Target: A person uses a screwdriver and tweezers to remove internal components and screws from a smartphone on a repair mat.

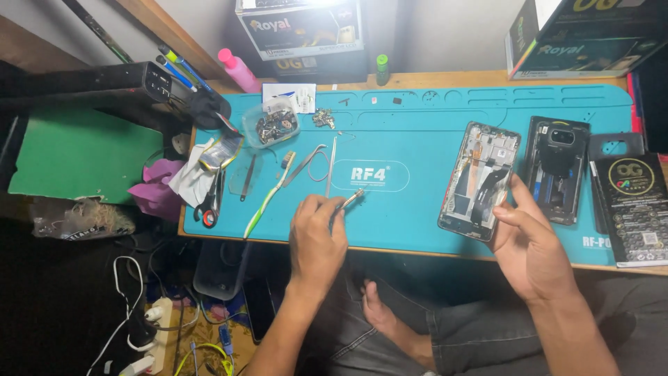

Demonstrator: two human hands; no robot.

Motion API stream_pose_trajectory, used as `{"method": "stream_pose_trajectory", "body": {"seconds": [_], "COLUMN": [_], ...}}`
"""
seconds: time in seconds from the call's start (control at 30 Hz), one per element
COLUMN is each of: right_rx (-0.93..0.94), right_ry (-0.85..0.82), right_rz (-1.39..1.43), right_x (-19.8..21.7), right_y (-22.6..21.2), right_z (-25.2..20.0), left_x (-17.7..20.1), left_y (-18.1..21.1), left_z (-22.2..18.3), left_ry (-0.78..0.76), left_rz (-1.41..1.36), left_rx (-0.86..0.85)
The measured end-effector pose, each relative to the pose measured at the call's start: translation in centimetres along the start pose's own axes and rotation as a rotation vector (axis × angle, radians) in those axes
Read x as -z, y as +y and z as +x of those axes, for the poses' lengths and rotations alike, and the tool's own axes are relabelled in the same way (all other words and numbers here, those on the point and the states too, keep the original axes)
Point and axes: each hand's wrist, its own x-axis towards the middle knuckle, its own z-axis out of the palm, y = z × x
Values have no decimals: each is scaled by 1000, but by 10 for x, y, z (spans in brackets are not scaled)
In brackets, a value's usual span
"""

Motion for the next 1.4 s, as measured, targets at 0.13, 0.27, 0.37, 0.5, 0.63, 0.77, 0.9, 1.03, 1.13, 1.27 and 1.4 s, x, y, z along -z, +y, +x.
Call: {"method": "stream_pose_trajectory", "body": {"seconds": [0.13,0.27,0.37,0.5,0.63,0.77,0.9,1.03,1.13,1.27,1.4], "right_rx": [-18,-22,25,45,151,216,316,369,340,308,317], "right_ry": [36,72,-12,-25,-41,-97,-149,-166,-182,-138,-127], "right_rz": [-16,-9,-91,-76,-187,-267,-319,-413,-350,-327,-302], "right_x": [-4,-11,-1,16,11,-5,2,-4,11,21,21], "right_y": [0,-1,6,20,26,23,30,22,29,32,34], "right_z": [-1,-2,5,17,26,34,52,50,56,58,62], "left_x": [-6,2,9,13,13,3,-17,-25,-25,-26,-33], "left_y": [-7,-12,-21,-22,-8,25,54,73,79,87,87], "left_z": [2,-2,-8,-11,-2,16,26,28,29,31,31], "left_ry": [-26,-76,-95,-80,-56,-311,-361,-402,-421,-421,-427], "left_rz": [18,13,15,31,-292,-856,-1074,-1150,-1169,-1106,-1120], "left_rx": [9,17,18,30,227,674,676,676,707,756,723]}}
